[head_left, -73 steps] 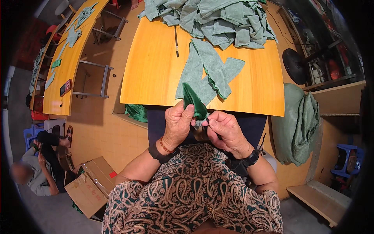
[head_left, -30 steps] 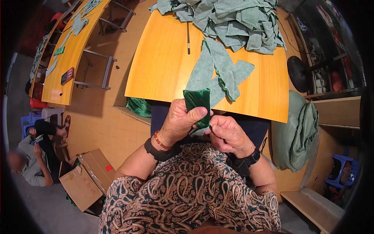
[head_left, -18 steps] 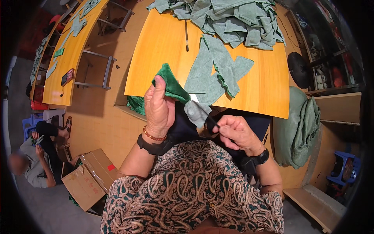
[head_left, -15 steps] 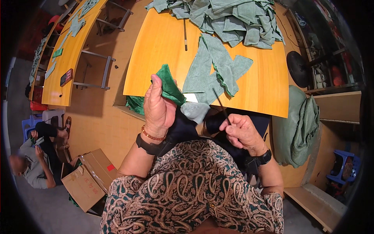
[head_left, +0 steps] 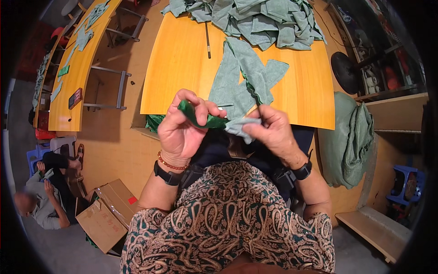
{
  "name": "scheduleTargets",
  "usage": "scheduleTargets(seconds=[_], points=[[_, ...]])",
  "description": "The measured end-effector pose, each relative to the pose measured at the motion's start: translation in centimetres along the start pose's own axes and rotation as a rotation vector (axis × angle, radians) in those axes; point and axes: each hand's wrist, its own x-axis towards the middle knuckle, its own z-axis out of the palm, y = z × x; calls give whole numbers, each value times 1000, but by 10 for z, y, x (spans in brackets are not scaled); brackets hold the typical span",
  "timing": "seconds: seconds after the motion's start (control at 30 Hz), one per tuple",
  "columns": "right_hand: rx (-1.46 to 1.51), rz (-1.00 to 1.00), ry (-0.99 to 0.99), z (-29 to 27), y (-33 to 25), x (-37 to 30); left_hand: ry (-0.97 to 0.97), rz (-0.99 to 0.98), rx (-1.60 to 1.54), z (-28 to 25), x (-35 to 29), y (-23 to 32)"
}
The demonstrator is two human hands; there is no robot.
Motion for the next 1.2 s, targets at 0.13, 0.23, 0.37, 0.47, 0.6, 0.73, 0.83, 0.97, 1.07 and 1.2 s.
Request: scheduleTargets(seconds=[0.13,0.23,0.37,0.47,0.6,0.73,0.83,0.97,1.07,1.2], points=[[-349,-289,179,-14,-20,-3,-43,-81,207,-5,3,-2],[-617,-532,245,-16,-42,-2,95,-115,447,-6,1,-6],[-798,-657,240,-10,-54,2,43,-138,1005,9,3,-13],[-875,-770,184,1,-55,1,110,-140,993,4,1,-26],[-895,-688,15,19,-51,-19,222,-6,1064,1,0,-37],[-425,-343,-323,19,-51,-39,128,145,821,-8,1,-36],[-279,-402,-280,2,-35,-39,98,205,817,-2,1,-28],[-70,-37,-138,-17,-51,-51,129,227,807,-3,0,-26],[-309,-89,-227,-17,-33,-55,97,289,877,-6,4,-28],[-206,73,-219,-14,-14,-61,84,278,905,-7,2,-27]])
